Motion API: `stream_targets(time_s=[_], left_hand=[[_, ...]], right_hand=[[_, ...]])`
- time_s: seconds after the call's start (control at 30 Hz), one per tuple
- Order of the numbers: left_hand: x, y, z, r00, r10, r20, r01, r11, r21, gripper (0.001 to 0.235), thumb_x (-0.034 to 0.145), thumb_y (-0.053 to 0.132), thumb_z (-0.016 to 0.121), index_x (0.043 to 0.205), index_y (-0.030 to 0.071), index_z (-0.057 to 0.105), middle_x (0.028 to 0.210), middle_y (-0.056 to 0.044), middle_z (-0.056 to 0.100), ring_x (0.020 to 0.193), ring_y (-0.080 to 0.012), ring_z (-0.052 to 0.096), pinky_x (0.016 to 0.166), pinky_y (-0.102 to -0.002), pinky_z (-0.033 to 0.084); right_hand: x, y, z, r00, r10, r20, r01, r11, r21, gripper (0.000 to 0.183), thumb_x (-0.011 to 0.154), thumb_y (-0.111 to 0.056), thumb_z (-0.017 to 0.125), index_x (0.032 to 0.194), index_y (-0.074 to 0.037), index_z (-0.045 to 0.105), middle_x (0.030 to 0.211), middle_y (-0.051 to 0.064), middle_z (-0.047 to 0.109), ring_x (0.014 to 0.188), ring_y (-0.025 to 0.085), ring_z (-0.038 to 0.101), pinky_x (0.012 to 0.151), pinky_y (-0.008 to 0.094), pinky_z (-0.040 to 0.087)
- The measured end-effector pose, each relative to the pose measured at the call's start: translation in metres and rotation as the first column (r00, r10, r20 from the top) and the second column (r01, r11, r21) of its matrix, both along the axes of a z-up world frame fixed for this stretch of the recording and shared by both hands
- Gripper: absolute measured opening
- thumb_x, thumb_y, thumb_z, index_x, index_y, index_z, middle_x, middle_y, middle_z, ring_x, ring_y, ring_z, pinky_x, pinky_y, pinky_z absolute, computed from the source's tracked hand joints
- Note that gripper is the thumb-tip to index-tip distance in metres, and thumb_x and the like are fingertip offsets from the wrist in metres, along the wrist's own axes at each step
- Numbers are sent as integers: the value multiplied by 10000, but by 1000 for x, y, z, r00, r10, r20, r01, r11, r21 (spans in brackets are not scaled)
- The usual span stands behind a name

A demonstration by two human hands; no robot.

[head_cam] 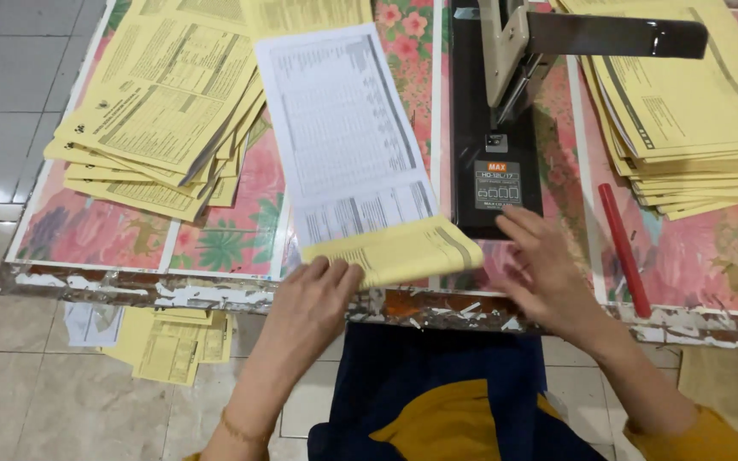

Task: The person gathers yellow and white printed sheets, aligns them, and uses a manual stapler to bind them together. They repeatedly pick up stacks of paper, position them under the stapler, press the handle to fasten the sheets, and then place the completed bundles aside.

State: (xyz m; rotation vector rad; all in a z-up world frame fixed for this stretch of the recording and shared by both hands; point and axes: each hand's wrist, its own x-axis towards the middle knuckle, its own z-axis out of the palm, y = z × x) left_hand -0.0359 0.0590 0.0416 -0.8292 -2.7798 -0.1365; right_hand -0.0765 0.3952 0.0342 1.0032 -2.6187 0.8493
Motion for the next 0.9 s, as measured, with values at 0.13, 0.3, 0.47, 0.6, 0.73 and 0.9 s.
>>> stream_targets(time_s=[0.13,0.3,0.47,0.6,0.73,0.9], left_hand=[[50,9,92,978,-164,130,148,981,122,498,611,-86,562,1079,83,574,798,-55,581,699,-272,554,583,-381,475],[63,3,164,838,-42,543,-455,494,741,161,709,85,836,857,119,785,695,39,779,639,-43,715,577,-175,525],[-27,54,111,541,-257,801,-837,-73,542,126,777,-29,721,899,-28,690,821,-157,731,710,-259,680,648,-345,547],[-102,89,29,446,-273,852,-875,66,479,21,922,15,616,930,36,616,758,-92,624,613,-225,588,543,-362,487],[-183,101,-25,523,-273,807,-844,-39,534,129,862,12,644,987,3,673,837,-131,712,713,-253,684,630,-371,552],[-254,123,-15,530,-302,792,-847,-162,506,126,893,-45,616,1012,-72,651,915,-204,734,776,-321,737,660,-419,648]], right_hand=[[-10,-18,-20,831,303,468,-117,916,-385,892,763,-213,801,1499,-93,311,1611,115,249,1542,316,147,1141,528,420],[58,43,-88,266,460,847,166,844,-511,245,790,-98,798,1019,-14,778,1035,153,804,932,312,786,827,445,683],[133,16,59,277,716,641,567,417,-710,671,836,-216,794,1380,39,497,1331,271,621,1211,457,616,973,587,479],[117,53,-67,-7,868,497,858,260,-442,718,882,-517,648,1397,-44,489,1389,225,592,1259,415,580,1032,615,449],[101,44,-23,-54,498,865,997,69,23,582,858,-42,348,1401,154,421,1403,399,498,1242,553,452,1017,629,322],[67,82,-37,187,377,907,917,263,-299,468,766,-35,659,1183,175,634,1102,325,724,922,418,696,770,493,546]])
